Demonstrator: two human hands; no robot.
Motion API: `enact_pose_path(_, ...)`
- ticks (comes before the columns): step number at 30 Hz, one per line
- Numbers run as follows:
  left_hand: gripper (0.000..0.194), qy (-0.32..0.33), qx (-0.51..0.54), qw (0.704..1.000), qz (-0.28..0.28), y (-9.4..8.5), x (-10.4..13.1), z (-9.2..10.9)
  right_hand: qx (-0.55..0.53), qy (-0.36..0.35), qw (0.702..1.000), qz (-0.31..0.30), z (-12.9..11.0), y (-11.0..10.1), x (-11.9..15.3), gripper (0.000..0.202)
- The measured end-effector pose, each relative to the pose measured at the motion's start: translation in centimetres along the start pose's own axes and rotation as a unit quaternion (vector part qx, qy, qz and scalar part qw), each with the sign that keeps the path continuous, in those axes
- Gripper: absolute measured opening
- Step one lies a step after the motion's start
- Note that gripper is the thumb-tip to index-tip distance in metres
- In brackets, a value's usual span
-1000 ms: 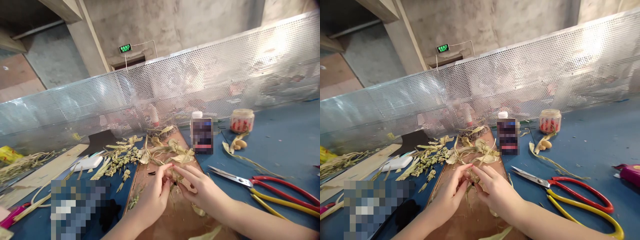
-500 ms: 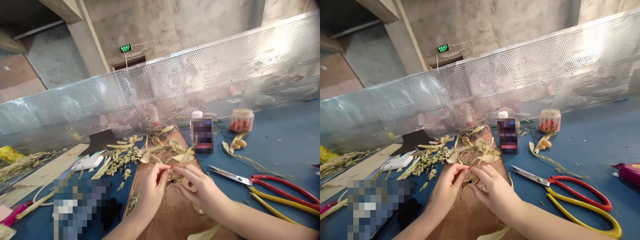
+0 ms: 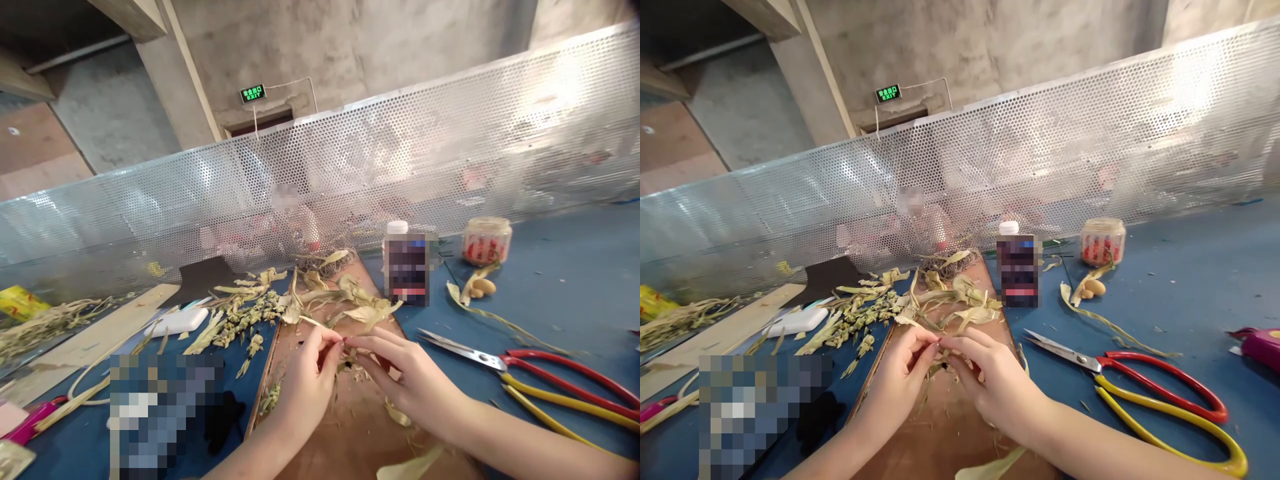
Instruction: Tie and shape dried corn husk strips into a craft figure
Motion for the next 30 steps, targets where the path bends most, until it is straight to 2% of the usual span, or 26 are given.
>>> enact_pose_path(12, 0.013, -0.007, 0.002, 1.000, 0.020, -0.3, 0.2, -0.4, 0.080, -0.079, 0.992, 0.054, -0.8, -0.6, 0.4, 0.016)
enact_pose_path(17, 0.008, -0.012, -0.012, 0.998, 0.064, -1.0, 0.5, 0.0, 0.106, -0.080, 0.989, 0.062, -0.5, -0.6, 0.5, 0.009)
enact_pose_path(26, 0.009, -0.023, 0.031, 0.996, 0.077, -0.9, 0.8, 0.1, 0.133, -0.093, 0.984, 0.068, -1.1, -0.6, 0.4, 0.009)
enact_pose_path(30, 0.021, -0.023, 0.086, 0.994, 0.065, -0.5, 0.6, -0.3, 0.140, -0.100, 0.983, 0.070, -1.0, -0.4, 0.5, 0.009)
Point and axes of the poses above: each hand's wrist, its own x-axis away from the middle knuckle, its own y-axis out of the palm, z = x × y, the point moved 9 cm from there along -x, towards the middle knuckle, and after that the axes turned 5 degrees about -x, right-handed, at the moved point
